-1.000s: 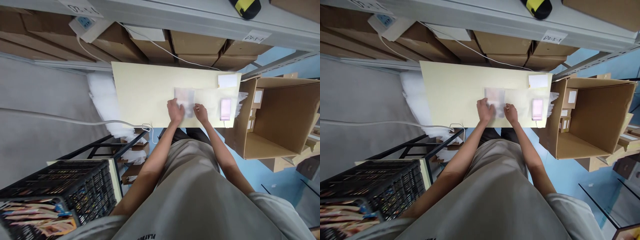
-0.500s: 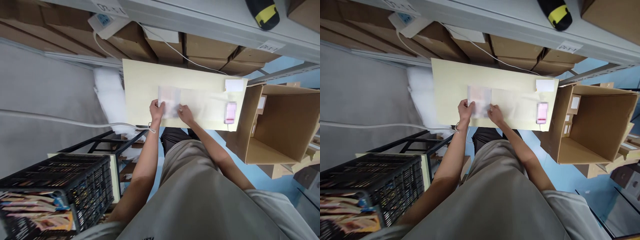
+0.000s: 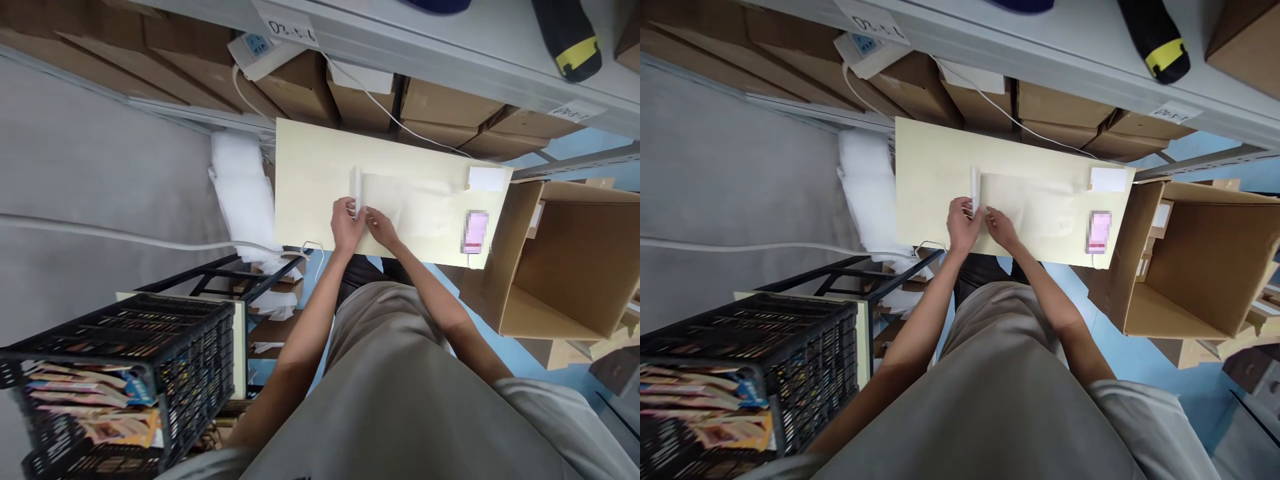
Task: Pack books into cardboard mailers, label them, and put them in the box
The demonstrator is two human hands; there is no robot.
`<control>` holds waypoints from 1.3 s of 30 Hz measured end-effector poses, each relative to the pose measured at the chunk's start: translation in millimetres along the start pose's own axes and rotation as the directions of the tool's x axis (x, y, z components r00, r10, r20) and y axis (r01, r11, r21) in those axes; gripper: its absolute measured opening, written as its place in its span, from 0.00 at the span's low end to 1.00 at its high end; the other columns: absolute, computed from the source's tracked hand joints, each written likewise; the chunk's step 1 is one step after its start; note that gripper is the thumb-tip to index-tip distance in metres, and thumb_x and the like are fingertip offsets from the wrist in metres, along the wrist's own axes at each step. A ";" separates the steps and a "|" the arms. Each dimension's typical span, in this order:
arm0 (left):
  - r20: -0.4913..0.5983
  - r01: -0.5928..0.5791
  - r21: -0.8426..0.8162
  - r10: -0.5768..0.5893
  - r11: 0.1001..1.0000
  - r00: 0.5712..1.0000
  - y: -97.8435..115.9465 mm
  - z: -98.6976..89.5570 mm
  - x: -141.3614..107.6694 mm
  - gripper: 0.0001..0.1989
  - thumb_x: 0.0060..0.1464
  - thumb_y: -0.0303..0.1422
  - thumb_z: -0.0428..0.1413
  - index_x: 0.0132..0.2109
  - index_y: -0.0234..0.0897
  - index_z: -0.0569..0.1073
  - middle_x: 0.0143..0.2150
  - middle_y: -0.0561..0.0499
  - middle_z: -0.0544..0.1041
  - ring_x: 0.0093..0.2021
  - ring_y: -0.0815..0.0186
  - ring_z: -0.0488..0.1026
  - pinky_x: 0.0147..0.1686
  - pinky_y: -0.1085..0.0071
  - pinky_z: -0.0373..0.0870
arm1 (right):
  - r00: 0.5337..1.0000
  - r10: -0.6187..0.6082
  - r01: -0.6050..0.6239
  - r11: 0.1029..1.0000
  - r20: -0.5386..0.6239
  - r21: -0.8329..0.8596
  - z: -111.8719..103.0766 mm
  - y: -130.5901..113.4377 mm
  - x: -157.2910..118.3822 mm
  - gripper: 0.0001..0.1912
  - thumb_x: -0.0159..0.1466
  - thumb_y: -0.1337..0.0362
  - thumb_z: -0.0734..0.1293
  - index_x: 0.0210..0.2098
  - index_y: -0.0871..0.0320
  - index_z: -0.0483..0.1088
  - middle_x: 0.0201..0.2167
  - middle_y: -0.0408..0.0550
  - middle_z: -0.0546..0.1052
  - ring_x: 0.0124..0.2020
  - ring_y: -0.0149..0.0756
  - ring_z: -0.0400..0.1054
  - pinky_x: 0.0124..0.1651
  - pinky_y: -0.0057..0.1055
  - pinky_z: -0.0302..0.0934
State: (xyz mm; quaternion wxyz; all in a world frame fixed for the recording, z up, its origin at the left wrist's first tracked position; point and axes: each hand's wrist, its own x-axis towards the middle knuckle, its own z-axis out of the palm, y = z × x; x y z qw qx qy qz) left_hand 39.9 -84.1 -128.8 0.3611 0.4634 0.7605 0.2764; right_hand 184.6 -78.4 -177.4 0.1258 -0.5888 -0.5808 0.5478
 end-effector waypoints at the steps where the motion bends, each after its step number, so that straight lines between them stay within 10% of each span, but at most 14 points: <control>1: 0.011 -0.017 -0.008 0.017 1.000 1.000 3.4 14.1 -3.0 0.15 0.68 0.35 0.64 0.57 0.42 0.71 0.53 0.45 0.78 0.45 0.60 0.78 0.52 0.62 0.79 | 0.999 -0.001 0.002 1.000 -0.042 0.025 -11.8 6.5 -2.7 0.26 0.78 0.61 0.61 0.72 0.56 0.72 0.58 0.57 0.86 0.53 0.44 0.83 0.63 0.46 0.79; 9: 0.040 -0.029 0.004 0.029 1.000 0.999 12.6 93.7 -7.9 0.11 0.72 0.30 0.56 0.58 0.40 0.72 0.60 0.36 0.75 0.64 0.49 0.76 0.67 0.51 0.73 | 0.983 0.054 -0.053 0.999 -0.177 0.011 -59.2 46.9 -12.4 0.23 0.79 0.57 0.63 0.68 0.57 0.75 0.65 0.61 0.83 0.59 0.48 0.82 0.67 0.50 0.77; 15: -0.189 0.108 0.064 -0.094 0.992 0.977 -26.5 61.5 15.8 0.19 0.64 0.26 0.59 0.60 0.41 0.74 0.61 0.37 0.76 0.68 0.48 0.74 0.75 0.48 0.67 | 0.989 0.064 -0.071 0.996 -0.133 -0.049 -51.6 68.5 0.2 0.27 0.76 0.62 0.64 0.72 0.60 0.73 0.63 0.65 0.79 0.58 0.49 0.79 0.62 0.47 0.79; 20: -0.096 0.268 -0.013 -0.268 0.963 0.959 -49.3 47.2 27.3 0.15 0.64 0.30 0.58 0.56 0.37 0.76 0.54 0.40 0.78 0.52 0.57 0.78 0.64 0.57 0.75 | 0.996 0.011 -0.027 0.981 -0.084 -0.193 -49.2 71.5 5.6 0.34 0.73 0.68 0.61 0.77 0.61 0.70 0.59 0.63 0.76 0.65 0.54 0.71 0.75 0.56 0.68; 31: 0.019 0.372 -0.112 -0.373 0.921 0.928 -30.7 42.0 37.5 0.12 0.57 0.34 0.63 0.48 0.37 0.79 0.42 0.47 0.78 0.45 0.58 0.78 0.55 0.63 0.76 | 0.999 0.016 -0.029 0.880 -0.033 -0.474 -44.1 38.0 -16.2 0.39 0.78 0.65 0.55 0.85 0.75 0.48 0.69 0.75 0.67 0.68 0.64 0.63 0.76 0.61 0.63; 39: -0.016 0.150 -0.077 -0.152 0.986 0.988 -3.2 8.3 12.4 0.12 0.63 0.34 0.65 0.52 0.38 0.77 0.50 0.46 0.82 0.43 0.61 0.78 0.50 0.66 0.75 | 0.999 0.023 -0.008 0.911 0.032 -0.412 -24.5 18.6 -6.1 0.36 0.77 0.67 0.61 0.82 0.72 0.57 0.66 0.73 0.75 0.68 0.62 0.69 0.76 0.60 0.65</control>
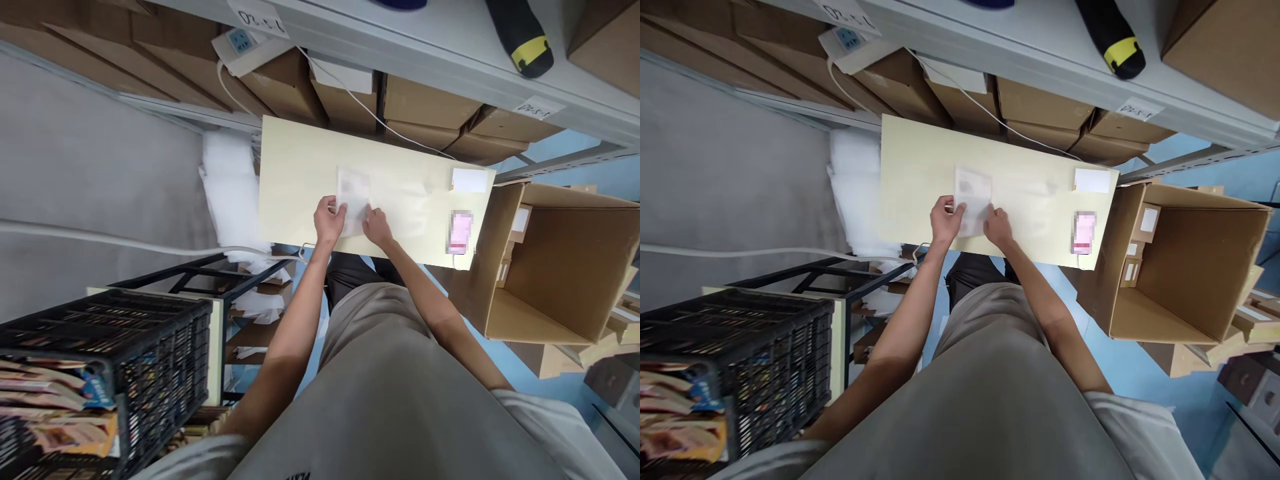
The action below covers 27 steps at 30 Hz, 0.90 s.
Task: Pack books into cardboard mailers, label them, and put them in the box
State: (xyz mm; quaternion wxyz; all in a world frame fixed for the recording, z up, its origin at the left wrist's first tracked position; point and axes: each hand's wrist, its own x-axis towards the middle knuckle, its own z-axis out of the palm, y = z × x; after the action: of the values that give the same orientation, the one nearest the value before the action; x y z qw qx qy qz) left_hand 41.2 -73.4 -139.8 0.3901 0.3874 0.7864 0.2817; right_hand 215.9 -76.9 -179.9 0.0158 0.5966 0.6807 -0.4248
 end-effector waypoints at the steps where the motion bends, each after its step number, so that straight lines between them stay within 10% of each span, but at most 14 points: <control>1: -0.038 -0.035 0.045 0.037 0.998 0.999 2.1 -5.7 -5.7 0.12 0.64 0.34 0.65 0.53 0.39 0.77 0.51 0.46 0.82 0.43 0.60 0.78 0.51 0.65 0.75 | 0.999 -0.037 0.036 0.999 0.034 0.031 5.2 -9.4 2.6 0.35 0.77 0.67 0.62 0.81 0.71 0.59 0.63 0.70 0.78 0.67 0.59 0.71 0.76 0.56 0.65; 7: -0.043 -0.160 0.186 0.171 0.969 0.984 11.4 -10.4 -31.4 0.14 0.63 0.27 0.62 0.54 0.42 0.75 0.52 0.47 0.77 0.41 0.59 0.77 0.52 0.61 0.76 | 0.983 -0.126 0.106 0.984 0.137 0.145 24.8 -45.3 7.8 0.18 0.77 0.69 0.66 0.64 0.62 0.78 0.49 0.54 0.89 0.51 0.49 0.82 0.56 0.36 0.77; 11: 0.020 -0.196 0.169 0.196 0.966 0.980 13.9 24.8 -40.8 0.16 0.63 0.27 0.63 0.55 0.44 0.73 0.52 0.46 0.75 0.51 0.54 0.78 0.57 0.58 0.77 | 0.997 -0.049 0.038 0.984 0.063 0.172 4.8 -11.0 -4.3 0.14 0.79 0.65 0.63 0.54 0.57 0.81 0.50 0.56 0.89 0.50 0.52 0.85 0.55 0.41 0.79; 18: 0.107 -0.191 0.177 0.174 0.966 0.979 6.6 86.2 -51.8 0.13 0.68 0.28 0.60 0.57 0.43 0.73 0.59 0.38 0.74 0.61 0.45 0.75 0.62 0.49 0.76 | 0.976 0.176 -0.100 0.885 -0.128 0.455 -34.6 62.8 -34.8 0.23 0.76 0.65 0.60 0.66 0.59 0.74 0.52 0.56 0.89 0.45 0.42 0.86 0.60 0.45 0.80; 27: -0.069 0.063 0.191 -0.051 0.980 0.996 -19.6 27.2 -2.7 0.12 0.67 0.28 0.59 0.56 0.40 0.77 0.60 0.38 0.79 0.65 0.49 0.76 0.72 0.52 0.69 | 0.996 0.072 -0.039 0.876 -0.051 0.480 -9.5 69.6 -50.1 0.28 0.77 0.55 0.65 0.73 0.56 0.70 0.63 0.60 0.83 0.53 0.46 0.84 0.59 0.47 0.81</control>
State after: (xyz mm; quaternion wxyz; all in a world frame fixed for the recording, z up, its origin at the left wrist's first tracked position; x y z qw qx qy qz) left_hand 57.3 -82.5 -167.9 0.3335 0.3916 0.8327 0.2052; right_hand 292.3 -116.3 -186.3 -0.1428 0.6153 0.5374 -0.5587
